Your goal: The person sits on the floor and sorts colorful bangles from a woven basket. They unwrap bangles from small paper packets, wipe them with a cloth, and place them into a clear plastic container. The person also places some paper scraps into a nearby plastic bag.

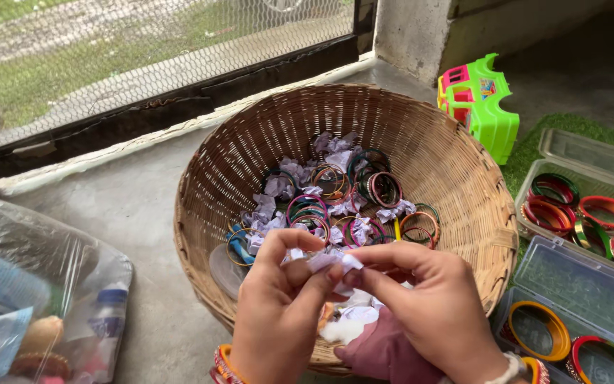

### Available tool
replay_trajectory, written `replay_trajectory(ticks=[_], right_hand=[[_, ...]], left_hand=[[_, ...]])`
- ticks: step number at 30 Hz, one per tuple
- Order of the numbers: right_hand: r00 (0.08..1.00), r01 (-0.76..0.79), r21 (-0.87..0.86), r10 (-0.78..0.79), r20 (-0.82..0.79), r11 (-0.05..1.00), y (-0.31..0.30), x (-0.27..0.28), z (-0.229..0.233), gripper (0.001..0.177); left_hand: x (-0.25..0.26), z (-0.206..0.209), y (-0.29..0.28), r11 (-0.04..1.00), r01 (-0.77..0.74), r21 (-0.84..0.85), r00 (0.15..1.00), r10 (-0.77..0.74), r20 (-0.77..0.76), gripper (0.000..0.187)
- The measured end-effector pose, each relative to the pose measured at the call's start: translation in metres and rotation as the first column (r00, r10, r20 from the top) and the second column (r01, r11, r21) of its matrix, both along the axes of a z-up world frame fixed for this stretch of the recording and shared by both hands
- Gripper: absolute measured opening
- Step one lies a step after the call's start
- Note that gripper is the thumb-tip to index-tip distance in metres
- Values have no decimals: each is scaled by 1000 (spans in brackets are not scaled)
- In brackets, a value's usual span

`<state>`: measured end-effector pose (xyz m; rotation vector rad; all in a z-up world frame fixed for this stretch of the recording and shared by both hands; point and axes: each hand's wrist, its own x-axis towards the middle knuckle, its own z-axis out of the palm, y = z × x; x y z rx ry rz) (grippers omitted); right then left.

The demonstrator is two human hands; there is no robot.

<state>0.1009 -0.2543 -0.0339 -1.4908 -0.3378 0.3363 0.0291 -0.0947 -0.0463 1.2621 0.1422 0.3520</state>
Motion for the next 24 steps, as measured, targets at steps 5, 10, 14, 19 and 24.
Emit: replay_trajectory(ticks=[5, 10, 14, 19, 24], right_hand=[[965, 119, -79, -96, 243, 990, 6, -9, -4, 16], [959, 179, -39, -166, 228, 983, 28, -11, 17, 14], [920, 94, -110, -44, 390, 989, 62, -25, 54, 22], [688, -368, -259, 449, 570, 893, 106, -41, 104, 51], [537, -383, -444, 586, 607, 810, 145, -66, 105, 50]], left_hand=[[-7, 27, -4, 986, -131, 101, 991, 134, -24, 8], [-22, 63, 9, 854, -316, 412, 945, 248, 212, 10], [-34, 90, 49, 846, -345, 407, 938, 300, 174, 10], [-63, 120, 129, 838, -465, 285, 879, 400, 258, 27], [-127, 139, 223, 66, -828, 557, 413, 744, 526, 14]])
